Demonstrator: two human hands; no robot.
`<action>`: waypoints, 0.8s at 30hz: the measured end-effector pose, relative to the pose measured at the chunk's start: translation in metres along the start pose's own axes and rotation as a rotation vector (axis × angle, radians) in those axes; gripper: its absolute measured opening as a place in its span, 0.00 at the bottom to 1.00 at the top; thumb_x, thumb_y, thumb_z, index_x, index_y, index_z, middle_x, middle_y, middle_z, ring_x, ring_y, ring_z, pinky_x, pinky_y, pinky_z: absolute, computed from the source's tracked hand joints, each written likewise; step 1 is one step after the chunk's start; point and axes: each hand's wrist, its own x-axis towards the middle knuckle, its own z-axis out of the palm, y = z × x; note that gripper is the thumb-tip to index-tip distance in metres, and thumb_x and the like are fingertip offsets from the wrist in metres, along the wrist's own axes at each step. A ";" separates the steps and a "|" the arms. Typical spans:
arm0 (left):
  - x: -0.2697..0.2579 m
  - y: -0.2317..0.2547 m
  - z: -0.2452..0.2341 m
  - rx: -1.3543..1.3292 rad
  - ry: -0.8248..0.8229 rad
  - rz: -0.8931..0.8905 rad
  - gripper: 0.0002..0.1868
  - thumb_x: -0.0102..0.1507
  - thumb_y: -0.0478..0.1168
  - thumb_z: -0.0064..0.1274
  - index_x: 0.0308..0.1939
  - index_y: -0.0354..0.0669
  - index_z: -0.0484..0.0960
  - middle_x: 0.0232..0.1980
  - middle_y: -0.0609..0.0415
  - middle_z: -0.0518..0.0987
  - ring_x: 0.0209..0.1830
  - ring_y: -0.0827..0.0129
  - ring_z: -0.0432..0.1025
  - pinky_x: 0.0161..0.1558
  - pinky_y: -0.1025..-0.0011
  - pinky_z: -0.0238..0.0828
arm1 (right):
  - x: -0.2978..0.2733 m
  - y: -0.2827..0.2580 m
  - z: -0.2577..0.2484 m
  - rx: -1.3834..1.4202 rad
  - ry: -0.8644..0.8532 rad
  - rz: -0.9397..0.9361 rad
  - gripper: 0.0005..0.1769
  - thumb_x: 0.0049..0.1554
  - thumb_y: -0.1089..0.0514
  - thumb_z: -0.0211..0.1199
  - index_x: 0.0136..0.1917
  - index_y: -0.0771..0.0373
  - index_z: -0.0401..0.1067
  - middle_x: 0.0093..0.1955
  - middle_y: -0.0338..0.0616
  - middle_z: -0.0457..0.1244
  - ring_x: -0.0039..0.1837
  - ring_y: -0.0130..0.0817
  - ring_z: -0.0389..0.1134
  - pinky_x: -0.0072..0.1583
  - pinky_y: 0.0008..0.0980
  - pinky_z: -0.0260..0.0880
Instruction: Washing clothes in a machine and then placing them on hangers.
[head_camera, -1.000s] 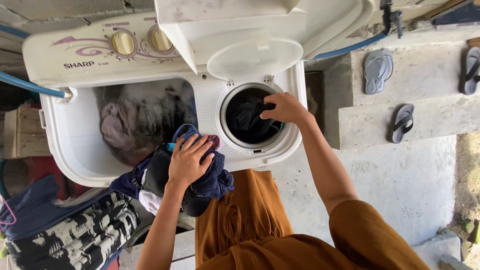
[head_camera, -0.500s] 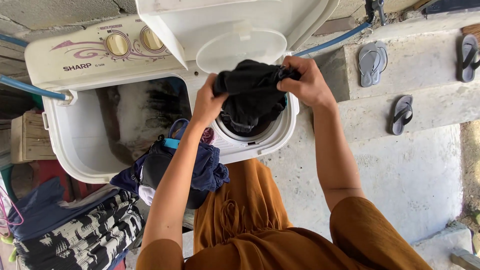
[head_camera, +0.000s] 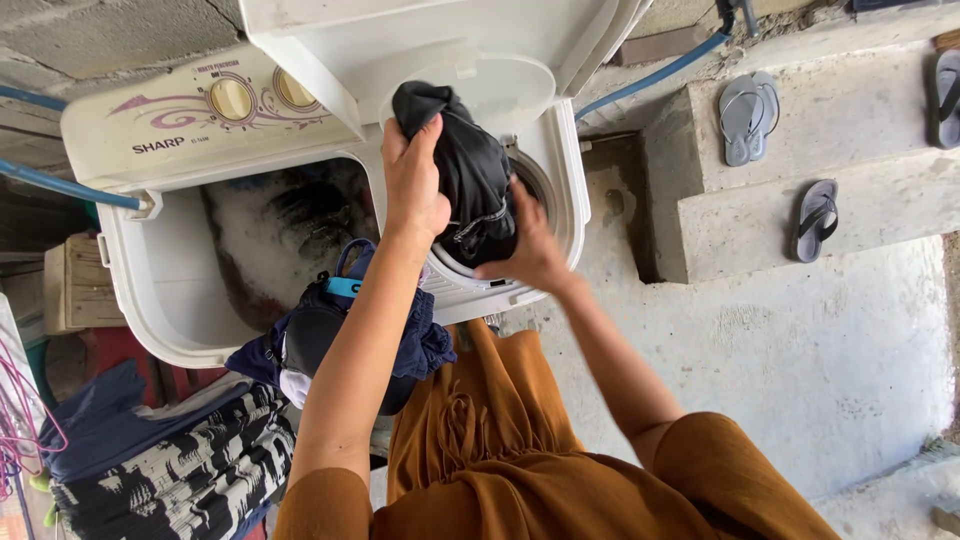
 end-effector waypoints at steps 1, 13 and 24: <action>0.001 0.001 0.002 -0.002 -0.006 0.010 0.12 0.67 0.39 0.57 0.51 0.39 0.74 0.51 0.55 0.77 0.51 0.73 0.68 0.58 0.71 0.66 | 0.002 0.010 0.021 -0.003 0.007 -0.009 0.87 0.28 0.48 0.93 0.81 0.61 0.32 0.79 0.63 0.44 0.78 0.62 0.44 0.74 0.55 0.52; 0.003 0.033 -0.146 1.254 -0.128 0.147 0.33 0.63 0.49 0.68 0.66 0.39 0.71 0.64 0.40 0.78 0.65 0.50 0.72 0.63 0.58 0.68 | 0.049 -0.046 -0.120 1.102 0.386 -0.254 0.14 0.58 0.79 0.51 0.41 0.63 0.66 0.36 0.35 0.62 0.38 0.21 0.65 0.41 0.24 0.67; -0.015 -0.148 -0.071 1.272 -0.671 0.325 0.85 0.34 0.64 0.81 0.78 0.34 0.40 0.81 0.31 0.43 0.82 0.41 0.36 0.78 0.48 0.40 | 0.029 -0.181 -0.188 1.704 0.165 -0.456 0.19 0.64 0.43 0.54 0.57 0.58 0.72 0.53 0.40 0.68 0.56 0.37 0.71 0.61 0.40 0.74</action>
